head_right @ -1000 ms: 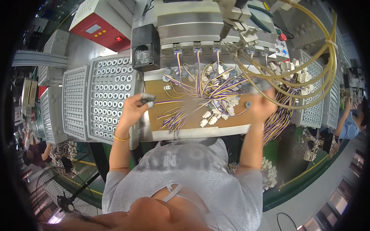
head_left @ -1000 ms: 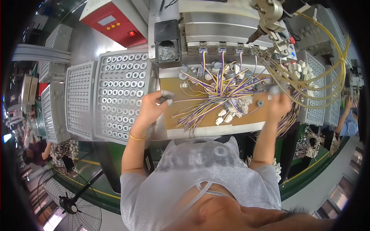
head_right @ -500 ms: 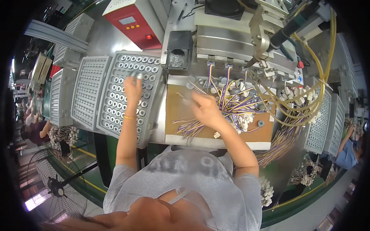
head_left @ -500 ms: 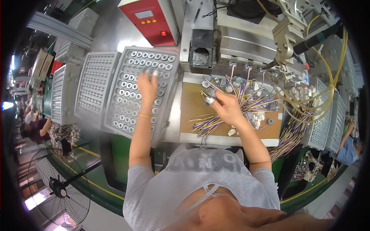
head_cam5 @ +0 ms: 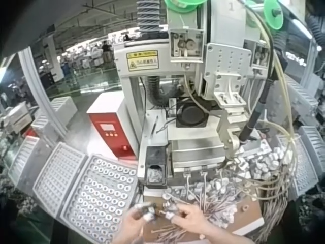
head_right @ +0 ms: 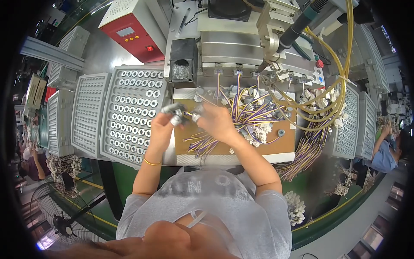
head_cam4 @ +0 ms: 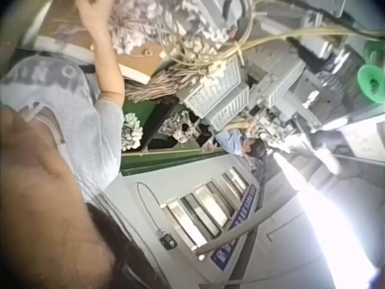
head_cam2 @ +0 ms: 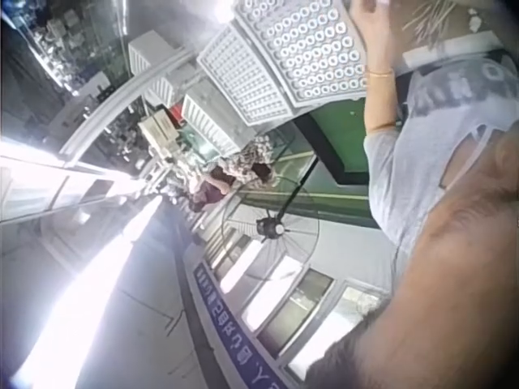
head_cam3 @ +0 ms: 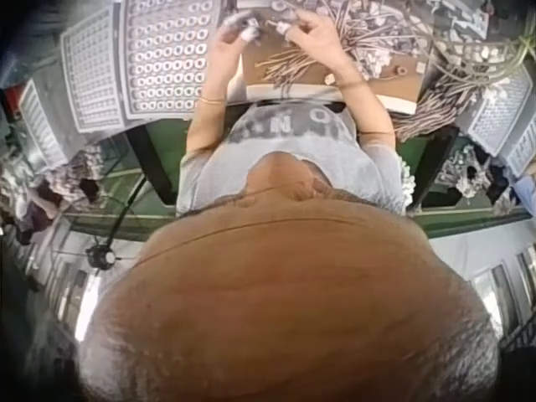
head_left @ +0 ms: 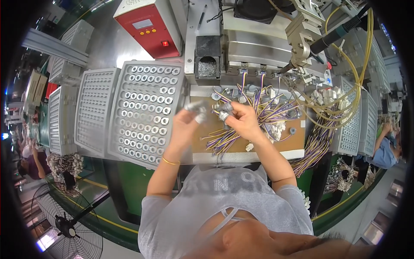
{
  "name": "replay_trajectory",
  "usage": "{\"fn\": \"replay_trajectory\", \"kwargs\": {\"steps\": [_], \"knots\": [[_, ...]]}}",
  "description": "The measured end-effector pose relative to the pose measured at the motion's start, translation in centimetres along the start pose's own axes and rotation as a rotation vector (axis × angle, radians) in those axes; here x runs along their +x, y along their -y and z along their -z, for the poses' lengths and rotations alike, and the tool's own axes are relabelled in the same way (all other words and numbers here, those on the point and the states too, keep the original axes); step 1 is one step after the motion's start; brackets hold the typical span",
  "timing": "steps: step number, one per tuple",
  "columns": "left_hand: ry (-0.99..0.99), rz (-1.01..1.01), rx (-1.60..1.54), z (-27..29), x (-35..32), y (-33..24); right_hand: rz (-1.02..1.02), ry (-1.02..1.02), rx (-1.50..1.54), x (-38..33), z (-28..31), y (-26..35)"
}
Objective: The person takes components from a tray, attaches them to wire harness connectors by hand, and inserts the connectors into a machine fixture.
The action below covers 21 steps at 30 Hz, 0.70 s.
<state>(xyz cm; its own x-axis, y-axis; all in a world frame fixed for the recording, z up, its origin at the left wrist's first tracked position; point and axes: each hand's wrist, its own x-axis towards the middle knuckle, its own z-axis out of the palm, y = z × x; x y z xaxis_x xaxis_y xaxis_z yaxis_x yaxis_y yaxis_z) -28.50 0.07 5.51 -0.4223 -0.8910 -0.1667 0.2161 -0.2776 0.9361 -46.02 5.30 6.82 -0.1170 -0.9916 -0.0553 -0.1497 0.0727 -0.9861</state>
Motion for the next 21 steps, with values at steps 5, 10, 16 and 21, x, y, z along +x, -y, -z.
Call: {"fn": "replay_trajectory", "kwargs": {"steps": [5, 10, 16, 21], "knots": [[0.102, 0.015, -0.030, -1.9, -1.0, -0.6, -0.045, -0.007, 0.073, -0.5, 0.4, -0.4], [0.145, -0.018, -0.037, -2.5, -1.6, -1.1, -0.013, -0.014, 0.083, -0.7, 0.3, 0.2], [0.172, -0.178, 0.056, -3.0, -2.0, -1.3, 0.193, -0.021, -0.178, -1.1, 1.3, 1.9], [0.157, -0.287, 0.113, -3.2, -1.3, -0.7, 0.186, 0.005, -0.139, -1.2, 0.5, 2.9]]}}
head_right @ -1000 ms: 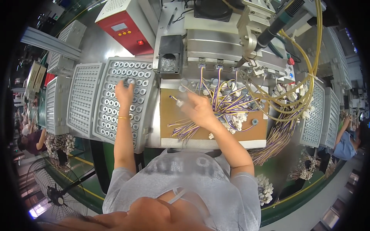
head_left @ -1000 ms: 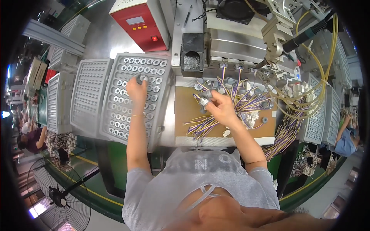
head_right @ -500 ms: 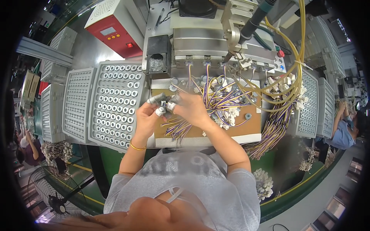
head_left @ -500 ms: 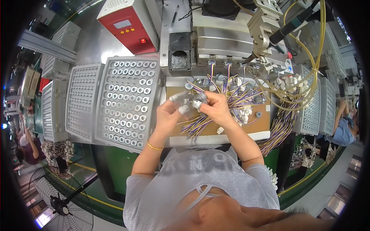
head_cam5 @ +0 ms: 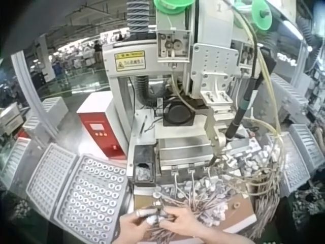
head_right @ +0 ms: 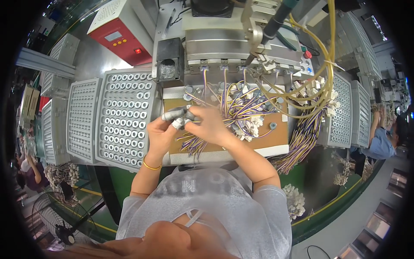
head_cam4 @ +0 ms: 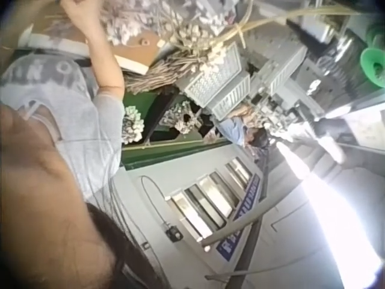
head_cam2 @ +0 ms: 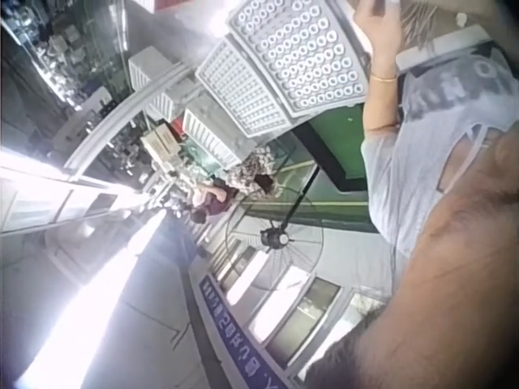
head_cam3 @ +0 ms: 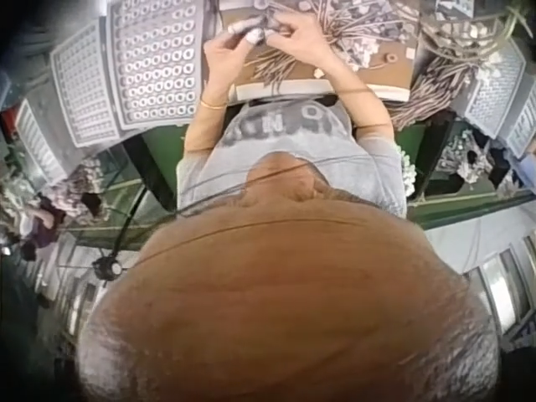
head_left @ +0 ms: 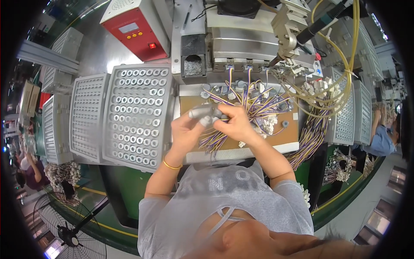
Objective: The person takes components from a tray, attaches them to wire harness connectors by hand, and inserts the connectors into a machine fixture.
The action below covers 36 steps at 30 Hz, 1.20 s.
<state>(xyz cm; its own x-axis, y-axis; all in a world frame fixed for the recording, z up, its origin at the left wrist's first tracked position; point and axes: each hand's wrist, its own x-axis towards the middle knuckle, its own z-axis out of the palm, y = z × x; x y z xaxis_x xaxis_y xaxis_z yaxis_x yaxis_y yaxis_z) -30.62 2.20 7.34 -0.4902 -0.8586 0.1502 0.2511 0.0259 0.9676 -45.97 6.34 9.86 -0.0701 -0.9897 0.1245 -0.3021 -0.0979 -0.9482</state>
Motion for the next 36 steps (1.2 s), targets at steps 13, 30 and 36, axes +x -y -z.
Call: {"fn": "replay_trajectory", "kwargs": {"steps": [13, 30, 36], "knots": [[0.006, 0.385, -0.638, -1.7, 1.1, 0.2, -0.237, -0.048, 0.371, 0.9, 1.4, -0.7], [0.369, 0.352, 0.560, 0.8, 0.9, 4.0, -0.197, -0.076, 0.173, 0.4, 2.1, -3.5], [0.051, -0.003, 0.782, 2.4, 1.3, 0.7, -0.205, -0.093, 0.245, 0.8, 1.5, -3.4]]}}
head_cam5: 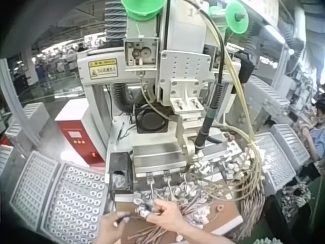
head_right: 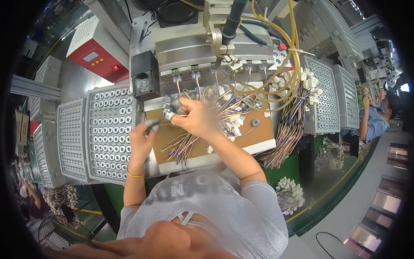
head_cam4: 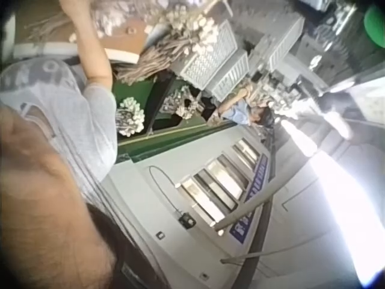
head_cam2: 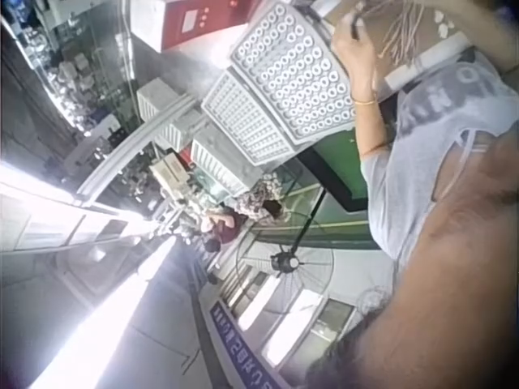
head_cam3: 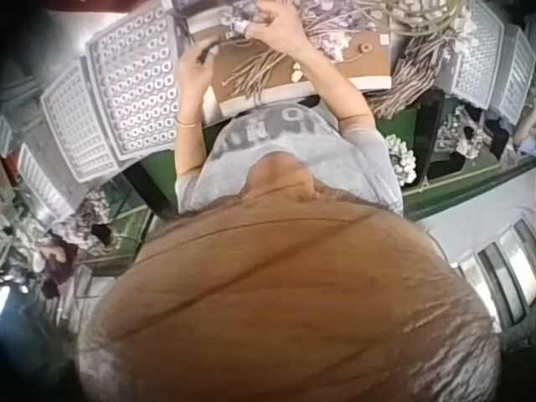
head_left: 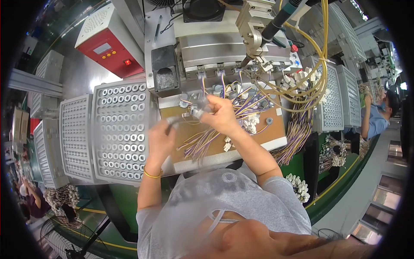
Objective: The person takes components from a tray, attaches them to wire harness connectors by hand, and inserts the connectors into a machine fixture.
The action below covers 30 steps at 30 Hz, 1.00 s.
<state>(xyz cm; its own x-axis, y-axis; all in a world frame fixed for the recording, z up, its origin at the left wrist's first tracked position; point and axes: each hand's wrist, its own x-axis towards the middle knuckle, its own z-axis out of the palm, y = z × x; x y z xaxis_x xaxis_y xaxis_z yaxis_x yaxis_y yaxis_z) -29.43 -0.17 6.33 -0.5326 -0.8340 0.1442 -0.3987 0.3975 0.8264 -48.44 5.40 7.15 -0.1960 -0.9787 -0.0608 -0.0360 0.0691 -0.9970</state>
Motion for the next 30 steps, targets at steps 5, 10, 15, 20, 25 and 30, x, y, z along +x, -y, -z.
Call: {"fn": "replay_trajectory", "kwargs": {"steps": [5, 10, 15, 20, 25, 30], "knots": [[-0.182, 0.097, -0.206, -0.5, -0.1, 0.1, 0.047, -0.185, 0.035, 0.6, 0.2, 0.8], [-0.050, 0.053, 0.105, 0.6, -0.5, 0.1, 0.052, -0.454, 0.267, 1.2, -0.6, 1.4], [-0.019, 0.185, -0.419, 0.1, -1.1, 0.3, 0.120, -0.572, 0.363, 2.7, -1.3, 0.2], [0.010, 0.201, -0.480, 0.6, -1.3, -0.4, 0.088, -0.581, 0.425, 3.3, -1.3, 0.0], [-0.028, 0.154, -0.414, 0.8, -1.5, -0.7, 0.079, -0.557, 0.358, 3.5, -1.5, -0.1], [-0.043, 0.078, -0.369, 0.9, -1.6, -0.8, 0.103, -0.570, 0.320, 3.6, -1.7, -0.5]]}}
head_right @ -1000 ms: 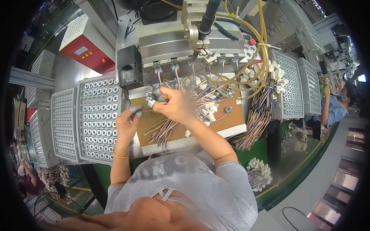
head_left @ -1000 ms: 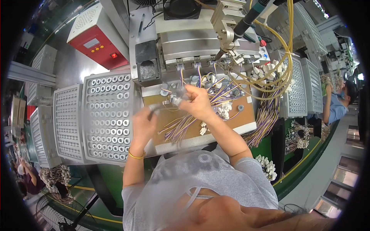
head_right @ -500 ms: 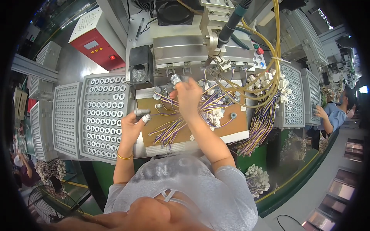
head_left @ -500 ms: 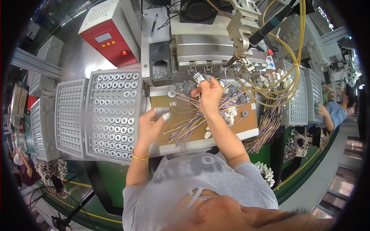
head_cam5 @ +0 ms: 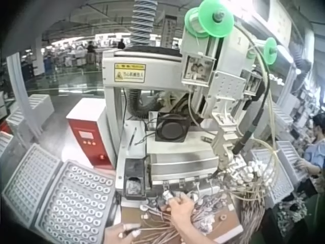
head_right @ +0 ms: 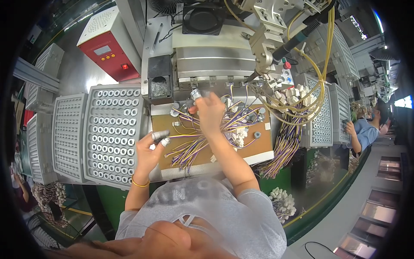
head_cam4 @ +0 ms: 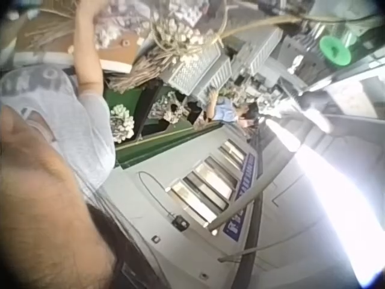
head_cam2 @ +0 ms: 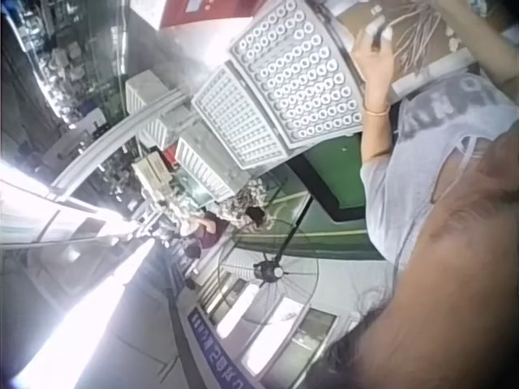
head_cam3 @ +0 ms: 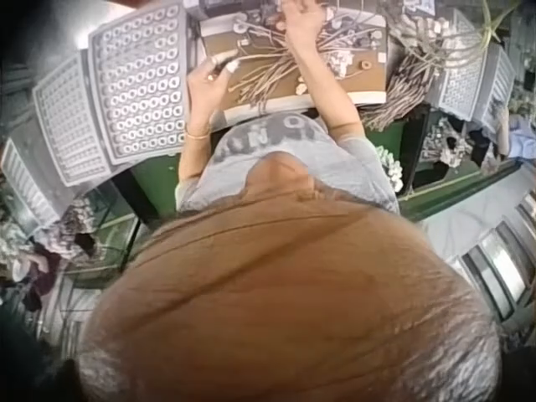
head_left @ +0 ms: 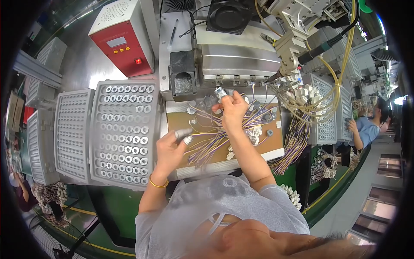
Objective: The person takes components from a tray, attaches them to wire harness connectors by hand, and inserts the connectors into a machine fixture.
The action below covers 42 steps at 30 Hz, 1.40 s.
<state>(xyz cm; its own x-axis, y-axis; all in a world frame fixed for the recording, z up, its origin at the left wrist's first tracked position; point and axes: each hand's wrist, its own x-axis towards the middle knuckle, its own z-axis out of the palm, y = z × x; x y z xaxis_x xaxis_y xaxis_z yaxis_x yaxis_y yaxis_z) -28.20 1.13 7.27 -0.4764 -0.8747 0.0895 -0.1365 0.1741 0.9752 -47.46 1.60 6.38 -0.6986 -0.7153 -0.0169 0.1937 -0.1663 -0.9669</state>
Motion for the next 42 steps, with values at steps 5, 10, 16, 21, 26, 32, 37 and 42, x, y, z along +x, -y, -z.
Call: {"fn": "replay_trajectory", "kwargs": {"steps": [5, 10, 16, 21, 26, 32, 37, 42], "knots": [[0.000, -0.016, 0.015, 0.1, 0.0, 0.0, 0.066, 0.011, -0.039, 0.0, 0.6, -0.3], [0.013, -0.020, 0.009, 0.2, -0.3, 0.3, -0.008, -0.041, 0.003, -0.2, -0.4, 0.1], [0.052, -0.040, 0.004, 0.1, 0.0, -0.5, 0.000, 0.014, -0.003, 0.8, -1.0, 0.5], [0.082, -0.065, 0.134, 0.4, -0.3, -1.5, 0.519, 0.128, -1.010, -0.9, 1.0, 5.3], [-0.260, -0.687, 0.388, -1.9, 0.9, -0.7, 0.338, 0.713, -0.658, -3.9, 2.4, 4.0], [-0.411, -0.440, 0.655, 2.9, 4.2, 4.8, 0.158, 0.563, -0.790, -2.8, 4.3, 4.4], [-0.555, -0.018, 1.516, 9.2, 5.0, 13.1, 0.164, 0.611, -0.689, -2.2, 5.2, 2.2], [-0.475, 0.076, 0.993, 9.2, 5.6, 11.9, 0.073, 0.529, -0.584, -3.5, 3.7, 3.7]]}}
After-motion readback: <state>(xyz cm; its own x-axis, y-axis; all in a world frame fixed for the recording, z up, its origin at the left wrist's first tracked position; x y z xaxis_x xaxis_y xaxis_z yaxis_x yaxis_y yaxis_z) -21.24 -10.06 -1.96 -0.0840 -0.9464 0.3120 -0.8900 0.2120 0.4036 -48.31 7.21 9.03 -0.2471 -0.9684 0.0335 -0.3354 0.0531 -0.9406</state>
